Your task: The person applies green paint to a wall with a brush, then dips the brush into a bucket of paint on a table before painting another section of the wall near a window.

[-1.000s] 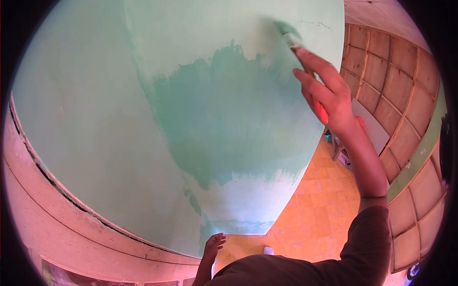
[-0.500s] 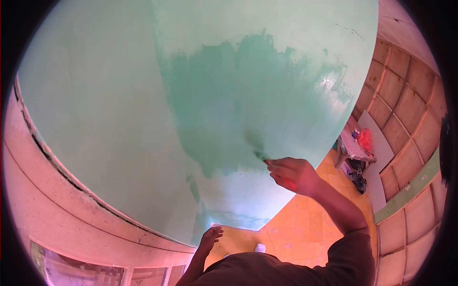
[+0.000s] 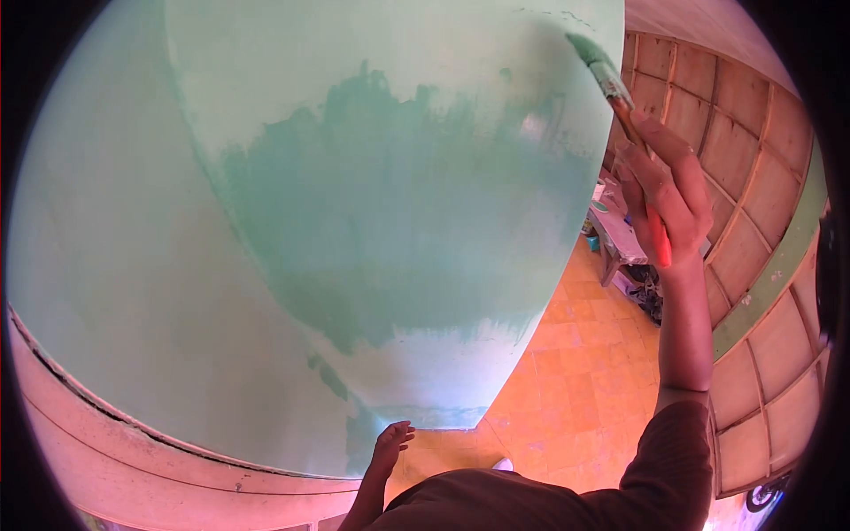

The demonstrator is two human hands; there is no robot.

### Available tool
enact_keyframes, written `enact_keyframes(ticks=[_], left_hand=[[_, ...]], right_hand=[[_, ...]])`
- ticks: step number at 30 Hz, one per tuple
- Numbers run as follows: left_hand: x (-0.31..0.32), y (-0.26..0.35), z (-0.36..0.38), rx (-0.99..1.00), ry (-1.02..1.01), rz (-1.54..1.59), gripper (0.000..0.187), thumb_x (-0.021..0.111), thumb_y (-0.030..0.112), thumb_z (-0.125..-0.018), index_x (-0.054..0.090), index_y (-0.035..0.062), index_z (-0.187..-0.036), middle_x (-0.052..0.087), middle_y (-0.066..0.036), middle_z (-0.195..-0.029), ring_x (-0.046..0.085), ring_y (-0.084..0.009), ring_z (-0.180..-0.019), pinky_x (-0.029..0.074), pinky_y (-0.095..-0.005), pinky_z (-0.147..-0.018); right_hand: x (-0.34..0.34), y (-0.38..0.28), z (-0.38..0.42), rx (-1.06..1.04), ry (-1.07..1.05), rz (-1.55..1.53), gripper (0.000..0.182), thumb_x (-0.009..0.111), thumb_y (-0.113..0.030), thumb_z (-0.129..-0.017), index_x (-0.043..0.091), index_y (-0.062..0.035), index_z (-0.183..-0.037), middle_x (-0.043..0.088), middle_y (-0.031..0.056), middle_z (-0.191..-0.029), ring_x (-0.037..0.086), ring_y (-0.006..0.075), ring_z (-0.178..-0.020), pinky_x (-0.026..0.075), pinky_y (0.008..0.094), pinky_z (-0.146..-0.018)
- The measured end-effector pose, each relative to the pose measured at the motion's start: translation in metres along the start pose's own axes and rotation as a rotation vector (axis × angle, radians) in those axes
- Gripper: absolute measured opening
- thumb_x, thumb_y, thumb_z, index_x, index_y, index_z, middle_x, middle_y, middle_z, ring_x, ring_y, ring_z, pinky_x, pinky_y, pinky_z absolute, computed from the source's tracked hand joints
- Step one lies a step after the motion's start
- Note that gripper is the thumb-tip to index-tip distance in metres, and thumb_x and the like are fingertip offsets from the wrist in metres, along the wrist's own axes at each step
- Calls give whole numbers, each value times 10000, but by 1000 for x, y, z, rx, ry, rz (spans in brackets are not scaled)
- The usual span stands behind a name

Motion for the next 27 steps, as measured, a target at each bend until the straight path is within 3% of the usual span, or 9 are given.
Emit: enact_keyframes(ticks=[2, 4, 6, 11, 16, 17, 23, 25, 27], left_hand=[[14, 3, -8, -1, -29, 19, 420, 475, 402, -954, 516, 77, -1217, 601, -80, -1151, 582, -188, -1042, 447, -326, -846], [28, 7, -13, 10, -50, 13, 421, 475, 404, -954, 516, 78, -1217, 601, -79, -1151, 582, -188, -1042, 446, -325, -844], [40, 9, -17, 21, -71, 9, 422, 475, 406, -953, 516, 78, -1216, 600, -79, -1152, 583, -187, -1041, 446, -323, -843], [50, 8, -24, -6, -116, 0, 394, 478, 389, -954, 526, 91, -1207, 603, -63, -1150, 580, -172, -1035, 435, -314, -844], [53, 8, -32, -58, -126, -52, 372, 491, 376, -949, 539, 103, -1197, 608, -47, -1144, 578, -155, -1024, 427, -312, -841], [55, 9, -33, -47, -148, -76, 404, 488, 399, -947, 530, 91, -1204, 604, -64, -1149, 579, -176, -1036, 440, -322, -840], [76, 12, -43, -31, -197, -107, 416, 489, 412, -945, 535, 84, -1197, 600, -71, -1151, 578, -190, -1045, 448, -325, -842], [88, 14, -50, -28, -195, -96, 407, 490, 406, -945, 538, 87, -1194, 600, -67, -1151, 577, -184, -1044, 444, -323, -847], [104, 12, -51, -73, -243, -113, 389, 507, 400, -938, 543, 109, -1195, 605, -26, -1141, 567, -151, -1036, 414, -317, -841]], right_hand=[[0, 6, 9, 2, 6, 14, 306, 691, 42, -640, 627, -10, -935, 616, 142, -1041, 632, 266, -880, 529, 349, -705], [9, 2, 36, 45, -209, -52, 254, 666, -18, -663, 628, -11, -914, 599, 156, -1078, 611, 296, -960, 521, 383, -784], [19, -23, 65, 3, -266, -69, 224, 642, -77, -692, 621, -17, -906, 603, 154, -1055, 597, 304, -990, 513, 401, -822], [14, -77, 104, -57, -400, -172, 217, 656, -97, -676, 614, -47, -883, 608, 144, -1088, 610, 287, -955, 526, 355, -789], [2, -44, 92, 249, -426, -574, 158, 700, -83, -722, 594, -68, -839, 647, 94, -1003, 651, 210, -823, 548, 334, -675], [3, -27, 83, 239, -273, -552, 145, 705, -69, -747, 591, -63, -836, 656, 84, -945, 651, 212, -789, 544, 336, -636], [-16, 29, 43, 206, -106, -297, 180, 720, -18, -704, 597, -23, -834, 642, 101, -938, 652, 260, -787, 542, 321, -620], [-16, 37, 43, -47, 157, -23, 202, 717, -37, -674, 595, -22, -834, 617, 124, -1031, 644, 311, -860, 545, 354, -683], [-16, 35, 58, -42, 57, -91, 205, 703, -64, -673, 594, -31, -844, 600, 134, -1072, 628, 328, -913, 542, 371, -724]])
Point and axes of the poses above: each hand's wrist, its own z-axis away from the middle knuckle, its own x-axis out of the palm, y = z × x, the point moved 1 cm from there along -z, towards the middle knuckle
